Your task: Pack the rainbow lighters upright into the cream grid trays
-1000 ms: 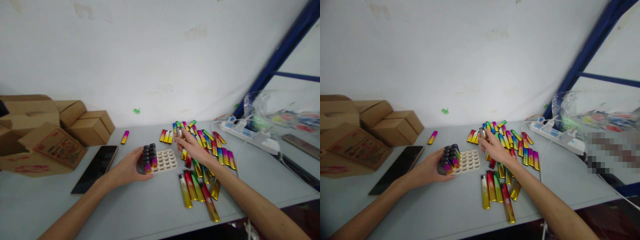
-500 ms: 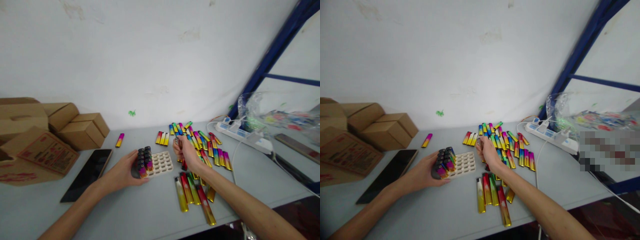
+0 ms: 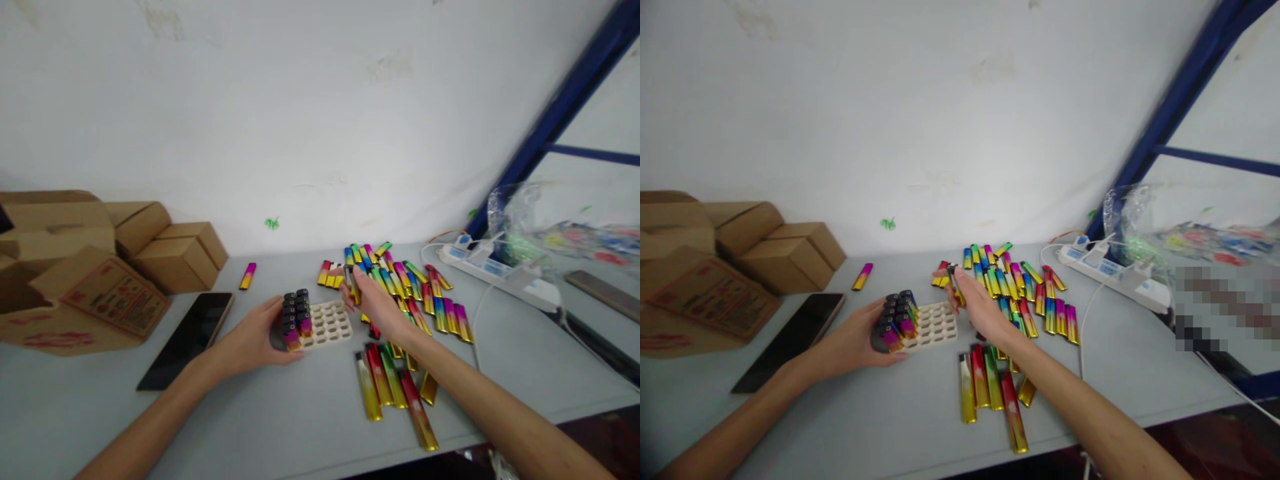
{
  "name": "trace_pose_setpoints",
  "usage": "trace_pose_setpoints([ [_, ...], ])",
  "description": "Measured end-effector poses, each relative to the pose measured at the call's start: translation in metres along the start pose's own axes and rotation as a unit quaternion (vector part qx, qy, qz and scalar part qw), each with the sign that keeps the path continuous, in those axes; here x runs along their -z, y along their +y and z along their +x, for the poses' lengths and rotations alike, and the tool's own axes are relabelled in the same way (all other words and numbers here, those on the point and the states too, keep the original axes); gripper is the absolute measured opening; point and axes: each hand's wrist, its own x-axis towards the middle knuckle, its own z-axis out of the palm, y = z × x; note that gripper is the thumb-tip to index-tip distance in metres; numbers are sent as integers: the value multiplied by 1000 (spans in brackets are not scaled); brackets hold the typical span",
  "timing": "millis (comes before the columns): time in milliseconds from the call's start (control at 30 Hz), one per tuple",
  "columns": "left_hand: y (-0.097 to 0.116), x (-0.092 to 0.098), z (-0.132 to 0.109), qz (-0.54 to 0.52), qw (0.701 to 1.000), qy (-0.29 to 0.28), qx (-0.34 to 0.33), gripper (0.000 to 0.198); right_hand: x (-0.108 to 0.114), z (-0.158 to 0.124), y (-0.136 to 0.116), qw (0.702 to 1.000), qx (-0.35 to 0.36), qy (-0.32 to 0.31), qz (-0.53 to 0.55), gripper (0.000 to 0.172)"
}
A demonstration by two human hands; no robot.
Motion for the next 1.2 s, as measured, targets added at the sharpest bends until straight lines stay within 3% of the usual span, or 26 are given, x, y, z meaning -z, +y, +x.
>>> trace_pose_setpoints([
  [167,6,2,-1,-14,1000,-6,-11,62,-1,-7,-11,991,56,-17,-118,47],
  [300,7,1,0,-22,1000,-4,-4,62,-2,-10,-10,993,47,-9,-104,35],
  [467,4,-1,1,-21,1000,-7,3,62,-6,-11,0,993,69,20,-95,32],
  [633,6,-1,0,-31,1000,-5,3,58,-11,-17,8,991,62,-36,-117,34],
  [700,6,-1,0,-28,1000,-5,1,57,-14,-19,11,978,110,-49,-173,32],
  [867,2,-3,0,-22,999,15,-20,61,-18,-20,9,906,252,-18,-340,28],
  [1100,3,-3,0,-22,1000,3,-10,59,-28,-25,6,880,292,-78,-366,24],
  [1200,4,-1,0,-25,1000,-2,-14,57,-29,-26,9,873,301,-75,-377,26],
])
